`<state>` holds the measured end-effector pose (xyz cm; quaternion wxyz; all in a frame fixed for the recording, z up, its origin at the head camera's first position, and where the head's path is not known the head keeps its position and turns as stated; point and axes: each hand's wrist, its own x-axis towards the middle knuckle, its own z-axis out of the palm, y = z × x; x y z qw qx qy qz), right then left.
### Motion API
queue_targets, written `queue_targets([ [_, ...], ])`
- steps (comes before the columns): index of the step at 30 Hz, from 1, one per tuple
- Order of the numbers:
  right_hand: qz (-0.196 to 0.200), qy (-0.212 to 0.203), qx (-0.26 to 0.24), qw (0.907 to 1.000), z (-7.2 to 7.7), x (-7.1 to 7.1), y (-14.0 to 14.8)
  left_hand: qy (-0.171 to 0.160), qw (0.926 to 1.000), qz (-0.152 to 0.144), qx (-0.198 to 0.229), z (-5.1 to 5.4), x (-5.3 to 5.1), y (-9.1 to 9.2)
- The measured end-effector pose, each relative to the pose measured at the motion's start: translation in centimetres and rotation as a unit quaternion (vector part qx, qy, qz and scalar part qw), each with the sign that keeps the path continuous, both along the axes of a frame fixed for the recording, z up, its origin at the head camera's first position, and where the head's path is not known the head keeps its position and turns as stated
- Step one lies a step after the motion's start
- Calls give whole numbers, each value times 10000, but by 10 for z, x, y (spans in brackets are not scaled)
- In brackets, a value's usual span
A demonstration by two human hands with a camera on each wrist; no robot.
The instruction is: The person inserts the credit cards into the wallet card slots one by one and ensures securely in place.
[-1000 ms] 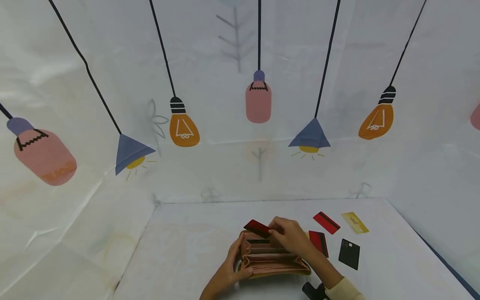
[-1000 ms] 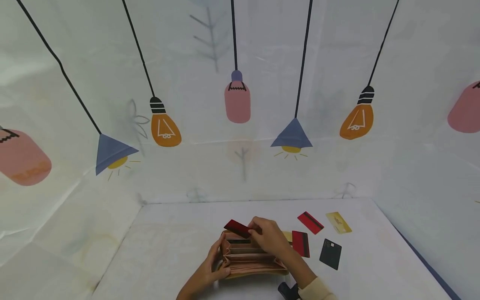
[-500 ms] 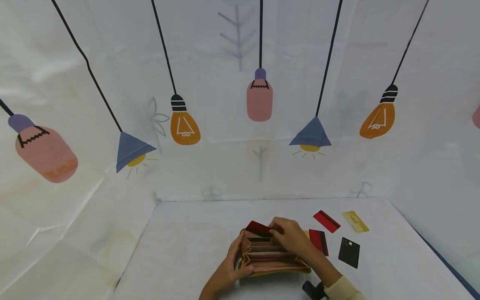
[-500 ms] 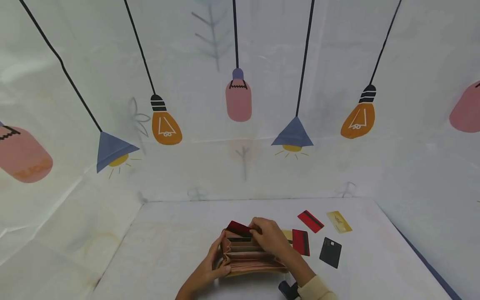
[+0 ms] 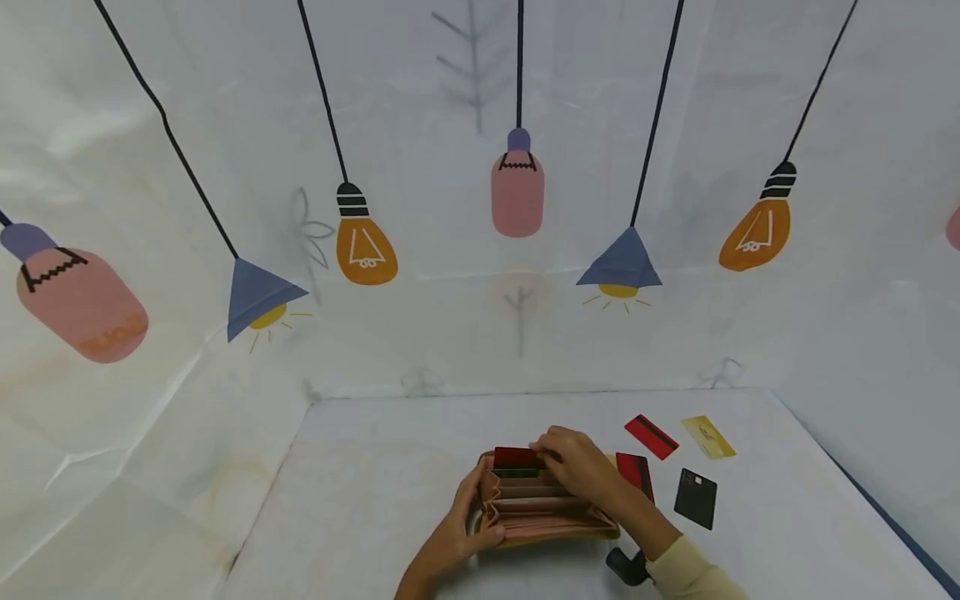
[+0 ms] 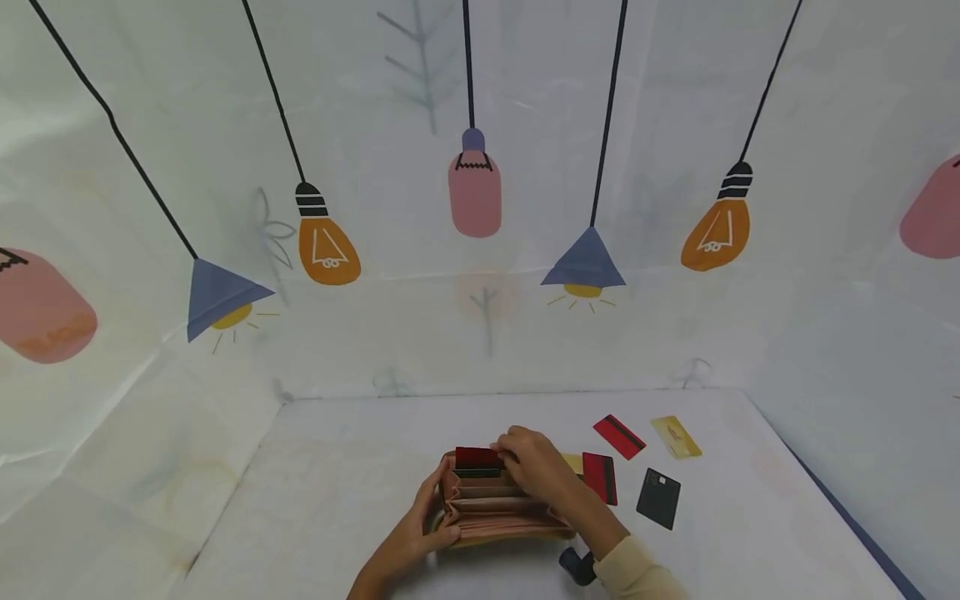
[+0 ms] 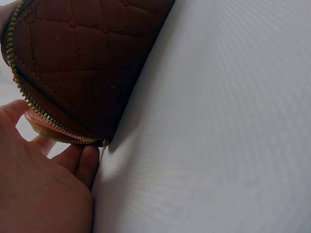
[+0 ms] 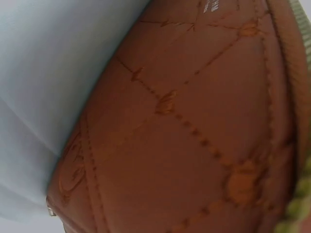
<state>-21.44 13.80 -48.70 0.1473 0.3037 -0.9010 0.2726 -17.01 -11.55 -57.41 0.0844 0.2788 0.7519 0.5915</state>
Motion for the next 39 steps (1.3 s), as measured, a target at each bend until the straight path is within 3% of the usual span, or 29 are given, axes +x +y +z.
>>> queue_targets([
  [5,26,88,61,9999,3,-2,-1,88,9998,-147,143,0,-1,-1],
  [14,207,-60,-8,9998,1,-5,-8,-474,9988,128,-83,3,-3,0],
  [30,480,-178,509,9974,7,-1,-12,-651,9978,91,9,2,-1,-2],
  [39,700,-231,659,9951,5,-2,-14,-1001,9949,122,37,3,0,-1],
])
